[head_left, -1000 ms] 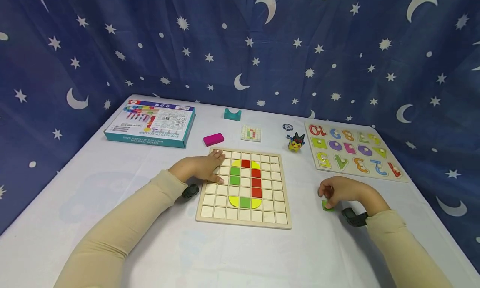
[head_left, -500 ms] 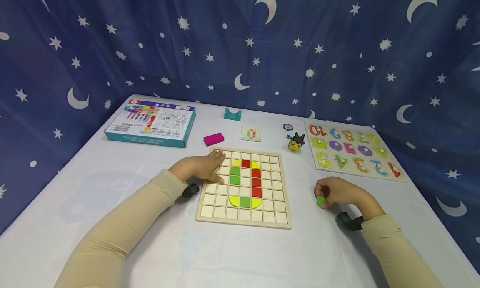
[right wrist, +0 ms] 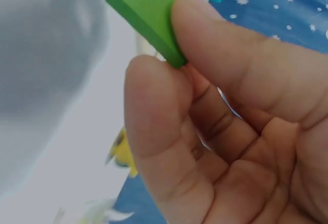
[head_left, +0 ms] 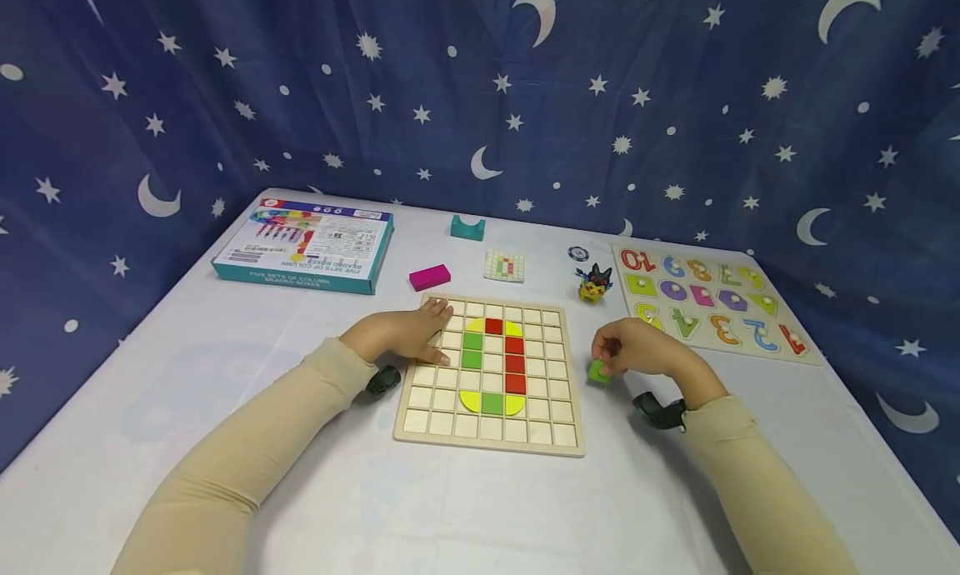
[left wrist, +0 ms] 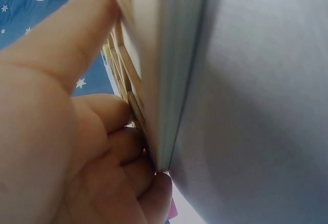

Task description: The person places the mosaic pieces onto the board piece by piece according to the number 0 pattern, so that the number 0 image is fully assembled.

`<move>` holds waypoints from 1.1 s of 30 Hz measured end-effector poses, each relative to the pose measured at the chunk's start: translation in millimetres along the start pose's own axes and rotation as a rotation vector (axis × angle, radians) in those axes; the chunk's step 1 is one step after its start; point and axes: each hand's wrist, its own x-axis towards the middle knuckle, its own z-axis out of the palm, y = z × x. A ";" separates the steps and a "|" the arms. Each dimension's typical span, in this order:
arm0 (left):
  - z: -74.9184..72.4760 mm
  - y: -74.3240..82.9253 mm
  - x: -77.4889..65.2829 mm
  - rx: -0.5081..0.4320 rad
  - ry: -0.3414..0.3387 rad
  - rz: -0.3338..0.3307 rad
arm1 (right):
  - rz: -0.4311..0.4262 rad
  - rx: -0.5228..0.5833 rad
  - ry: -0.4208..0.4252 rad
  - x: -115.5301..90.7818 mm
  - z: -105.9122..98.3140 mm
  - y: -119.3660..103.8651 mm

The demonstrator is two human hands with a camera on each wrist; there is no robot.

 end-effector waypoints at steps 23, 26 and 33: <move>-1.6 -0.3 0.0 0.007 -0.004 0.013 | -0.199 -0.021 -0.123 70.5 44.3 -104.6; -1.6 -0.5 0.1 0.006 -0.002 0.011 | -0.220 -0.053 -0.134 77.8 51.0 -112.9; -1.2 0.3 -0.8 0.005 -0.001 0.007 | -0.214 -0.121 -0.180 88.6 64.2 -121.5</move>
